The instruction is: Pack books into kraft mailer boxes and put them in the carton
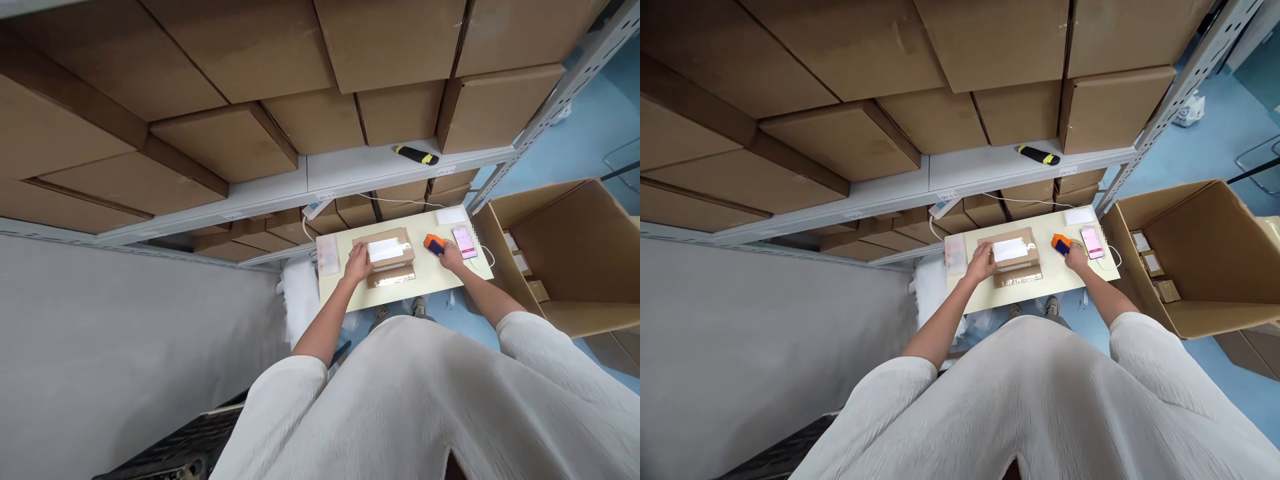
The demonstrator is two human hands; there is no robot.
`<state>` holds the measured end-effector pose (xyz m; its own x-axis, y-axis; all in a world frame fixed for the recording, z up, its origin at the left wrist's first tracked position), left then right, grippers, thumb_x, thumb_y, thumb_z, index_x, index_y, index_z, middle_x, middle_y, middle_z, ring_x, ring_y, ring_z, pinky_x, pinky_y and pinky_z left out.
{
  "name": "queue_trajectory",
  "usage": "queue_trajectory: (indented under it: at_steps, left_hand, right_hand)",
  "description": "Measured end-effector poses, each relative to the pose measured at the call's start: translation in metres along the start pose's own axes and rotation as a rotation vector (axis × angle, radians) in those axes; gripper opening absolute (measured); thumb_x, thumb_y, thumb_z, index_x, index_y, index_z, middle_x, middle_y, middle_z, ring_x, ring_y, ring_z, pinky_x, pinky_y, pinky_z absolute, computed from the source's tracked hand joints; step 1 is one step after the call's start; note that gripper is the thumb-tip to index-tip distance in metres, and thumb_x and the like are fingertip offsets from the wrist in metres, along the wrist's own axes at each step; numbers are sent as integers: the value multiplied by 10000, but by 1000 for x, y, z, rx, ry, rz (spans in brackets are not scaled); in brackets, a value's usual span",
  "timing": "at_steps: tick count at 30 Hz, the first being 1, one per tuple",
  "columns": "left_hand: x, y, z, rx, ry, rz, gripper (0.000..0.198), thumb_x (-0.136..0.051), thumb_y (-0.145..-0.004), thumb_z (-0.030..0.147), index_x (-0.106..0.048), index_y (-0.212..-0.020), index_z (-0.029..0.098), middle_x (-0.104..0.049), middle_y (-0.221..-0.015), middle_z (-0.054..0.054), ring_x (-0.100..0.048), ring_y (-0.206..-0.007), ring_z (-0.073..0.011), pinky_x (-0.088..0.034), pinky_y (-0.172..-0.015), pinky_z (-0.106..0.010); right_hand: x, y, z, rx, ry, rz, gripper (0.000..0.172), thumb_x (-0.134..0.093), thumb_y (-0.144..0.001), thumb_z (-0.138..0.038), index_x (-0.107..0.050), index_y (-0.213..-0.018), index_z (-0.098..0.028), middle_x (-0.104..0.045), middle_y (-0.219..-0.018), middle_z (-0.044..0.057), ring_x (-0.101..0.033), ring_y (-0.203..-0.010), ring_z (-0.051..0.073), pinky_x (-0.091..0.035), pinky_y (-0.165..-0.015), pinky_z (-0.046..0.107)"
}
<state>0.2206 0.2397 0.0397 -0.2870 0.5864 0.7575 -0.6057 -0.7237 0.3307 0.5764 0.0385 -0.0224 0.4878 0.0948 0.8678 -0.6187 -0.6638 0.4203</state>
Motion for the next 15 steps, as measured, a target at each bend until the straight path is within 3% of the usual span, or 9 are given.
queue_trajectory:
  at_steps: [3, 6, 11, 15]
  left_hand:
    - [-2, 1, 1, -3, -26, -6, 918, -803, -912, 307, -408, -1734, 207, -300, -1872, -185, -219, -1763, -383, -248, -1429, -537]
    - [-3, 1, 1, -11, -54, -2, 892, -782, -925, 319, -414, -1728, 198, -305, -1868, -193, -237, -1759, -381, -245, -1431, -529]
    - [-7, 6, -1, -31, -71, -10, 848, -729, -963, 353, -400, -1732, 211, -290, -1876, -189, -217, -1766, -369, -221, -1431, -532]
    - [-9, 14, -1, -68, -89, -37, 772, -611, -1039, 387, -365, -1754, 232, -221, -1901, -180, -146, -1784, -364, -138, -1434, -597]
  right_hand:
    - [-16, 5, 1, -34, 83, 17, 518, -580, -1030, -253, -527, -1530, -126, -653, -1485, 239, -556, -1453, 377, -437, -1194, 524]
    - [-24, 8, -2, -13, 141, 32, 518, -571, -982, -200, -545, -1490, -108, -695, -1398, 231, -545, -1449, 385, -306, -1274, 582]
    - [-30, 15, -1, -14, 118, 3, 529, -549, -933, -146, -574, -1459, -94, -709, -1358, 231, -586, -1369, 385, -385, -1178, 517]
    - [-11, 29, -13, 48, 66, 97, 498, -509, -998, -221, -582, -1476, -102, -668, -1426, 256, -543, -1397, 410, -353, -1215, 548]
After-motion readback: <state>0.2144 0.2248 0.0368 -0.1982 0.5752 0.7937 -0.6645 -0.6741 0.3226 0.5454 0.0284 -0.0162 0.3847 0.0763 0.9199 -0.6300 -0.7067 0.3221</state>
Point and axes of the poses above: each hand's wrist, its own y-axis away from the middle knuckle, its own x-axis out of the back of the hand, z = x × y, the point moved 9 cm from there along -y, towards the middle knuckle
